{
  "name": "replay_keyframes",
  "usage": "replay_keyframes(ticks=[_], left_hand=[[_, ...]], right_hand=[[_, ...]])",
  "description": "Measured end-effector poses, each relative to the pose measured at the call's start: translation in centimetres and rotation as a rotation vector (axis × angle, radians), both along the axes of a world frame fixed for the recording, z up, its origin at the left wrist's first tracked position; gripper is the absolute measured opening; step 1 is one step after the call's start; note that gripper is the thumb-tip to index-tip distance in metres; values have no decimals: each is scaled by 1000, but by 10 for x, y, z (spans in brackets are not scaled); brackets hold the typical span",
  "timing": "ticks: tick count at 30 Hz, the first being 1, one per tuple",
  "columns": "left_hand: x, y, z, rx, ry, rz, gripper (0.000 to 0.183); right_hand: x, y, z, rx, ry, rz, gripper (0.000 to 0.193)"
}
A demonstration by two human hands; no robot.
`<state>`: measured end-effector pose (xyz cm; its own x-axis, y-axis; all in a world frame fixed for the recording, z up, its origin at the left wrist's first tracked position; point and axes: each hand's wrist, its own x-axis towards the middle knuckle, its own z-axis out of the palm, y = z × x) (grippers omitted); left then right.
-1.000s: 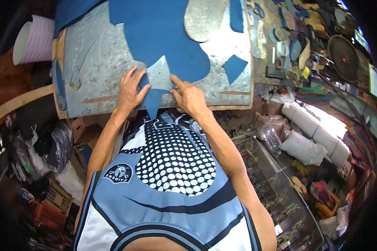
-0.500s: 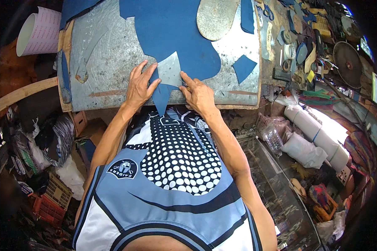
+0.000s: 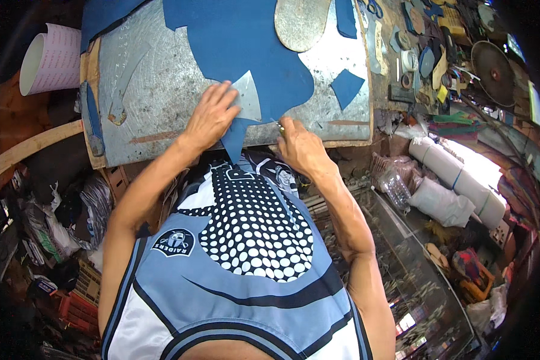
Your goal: Cutting shapes out of blue leather material using a metal template and a hand knife.
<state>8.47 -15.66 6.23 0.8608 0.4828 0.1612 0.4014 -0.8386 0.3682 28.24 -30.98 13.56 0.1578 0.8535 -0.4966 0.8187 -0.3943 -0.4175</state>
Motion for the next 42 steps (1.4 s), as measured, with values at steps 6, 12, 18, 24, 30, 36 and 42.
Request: replay_keyframes(ticks=[6, 12, 18, 24, 30, 36, 42], left_hand=[[63, 65, 38, -389, 625, -514, 41], [122, 64, 55, -631, 1003, -538, 73], [115, 67, 70, -749, 1055, -592, 86], [120, 63, 46, -768, 1008, -531, 85], [115, 65, 61, -749, 1049, -563, 89], [117, 62, 64, -749, 1073, -636, 88], [89, 58, 38, -535, 727, -522, 69]], right_hand=[[-62, 17, -2, 190, 129, 106, 38], [-95, 50, -50, 296, -97, -198, 40], [-104, 61, -52, 329, -153, -225, 40], [-103, 64, -65, 368, -219, -182, 40], [-109, 65, -60, 284, -226, -224, 40], [-109, 42, -42, 237, -175, -226, 36], [-130, -27, -1, 109, -42, -318, 34]])
